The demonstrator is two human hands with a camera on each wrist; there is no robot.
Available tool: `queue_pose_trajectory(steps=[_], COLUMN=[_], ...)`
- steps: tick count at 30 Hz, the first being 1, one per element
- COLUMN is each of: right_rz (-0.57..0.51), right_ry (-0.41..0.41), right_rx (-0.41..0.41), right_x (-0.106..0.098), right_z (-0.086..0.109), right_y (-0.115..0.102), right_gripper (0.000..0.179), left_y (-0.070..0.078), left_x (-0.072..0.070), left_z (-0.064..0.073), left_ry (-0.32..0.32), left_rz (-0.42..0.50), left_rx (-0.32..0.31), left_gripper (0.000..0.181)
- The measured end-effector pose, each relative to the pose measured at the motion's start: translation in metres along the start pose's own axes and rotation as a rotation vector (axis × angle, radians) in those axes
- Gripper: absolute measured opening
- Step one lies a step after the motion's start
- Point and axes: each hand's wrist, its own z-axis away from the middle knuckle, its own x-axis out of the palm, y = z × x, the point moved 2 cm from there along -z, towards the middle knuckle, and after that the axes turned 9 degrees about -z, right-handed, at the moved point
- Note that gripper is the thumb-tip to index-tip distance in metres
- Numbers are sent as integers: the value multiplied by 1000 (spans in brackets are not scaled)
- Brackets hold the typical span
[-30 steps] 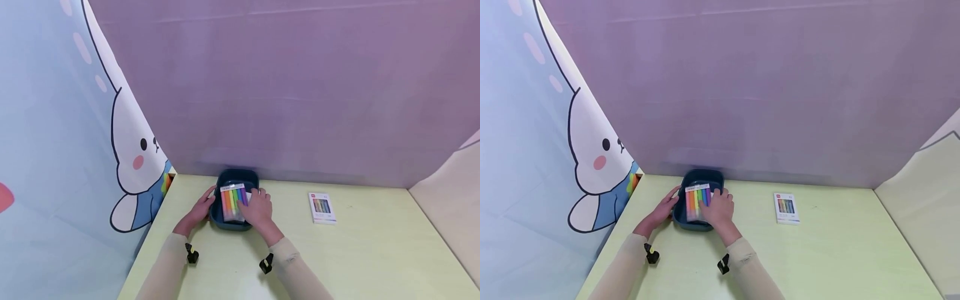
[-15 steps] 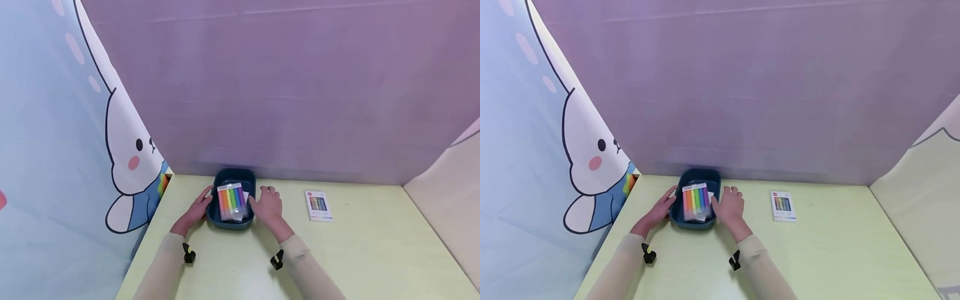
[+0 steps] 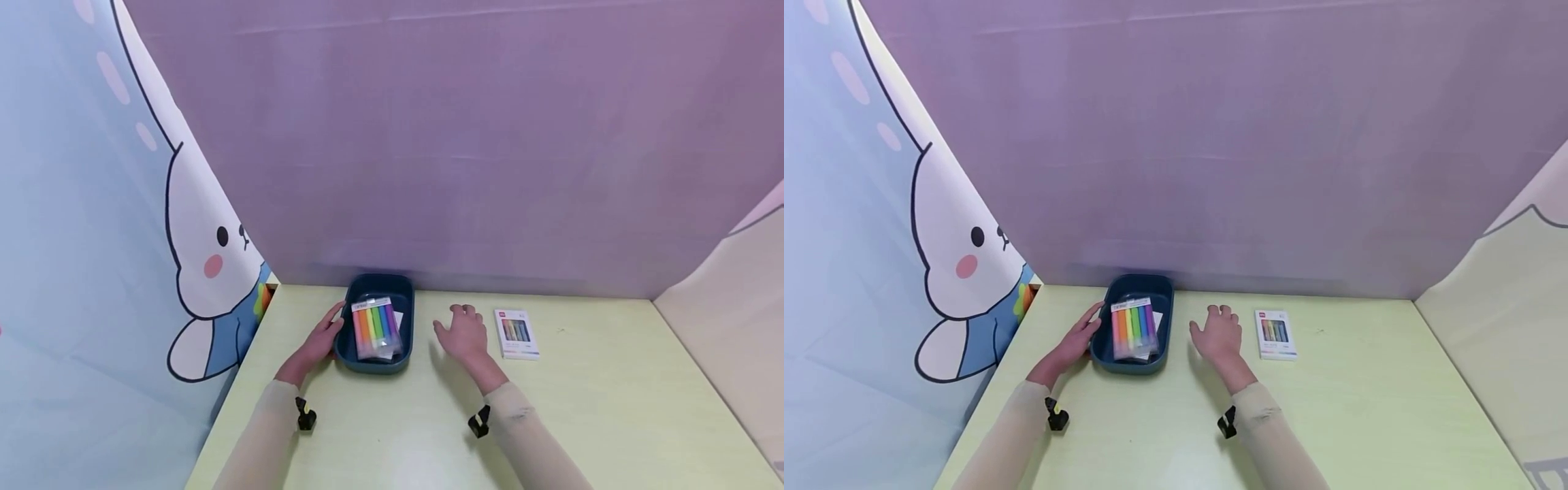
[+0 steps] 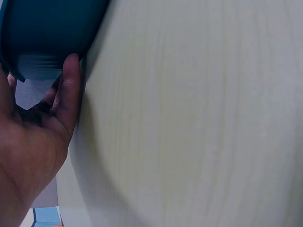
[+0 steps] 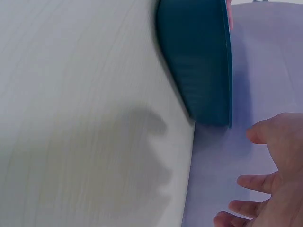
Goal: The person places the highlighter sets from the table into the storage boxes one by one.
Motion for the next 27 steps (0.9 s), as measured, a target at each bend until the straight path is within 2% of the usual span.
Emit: queue_pose_trajectory(steps=[5, 12, 21, 27], right_rz=[-1, 20, 39, 45], right_ry=[16, 37, 21, 47], right_rx=[7, 6, 15, 28], right_x=[-7, -16, -32, -39], right_z=[-2, -4, -1, 0], right_y=[20, 44, 70, 86], right_gripper=[58, 57, 60, 59], left_y=[0, 2, 0, 0], left_x=[-1, -1, -2, 0], left_z=[1, 4, 1, 3], left_ry=[-9, -21, -13, -18], left_rz=[-11, 17, 9, 12], left_rx=[-12, -3, 4, 40], left_gripper=[41, 42, 41, 42])
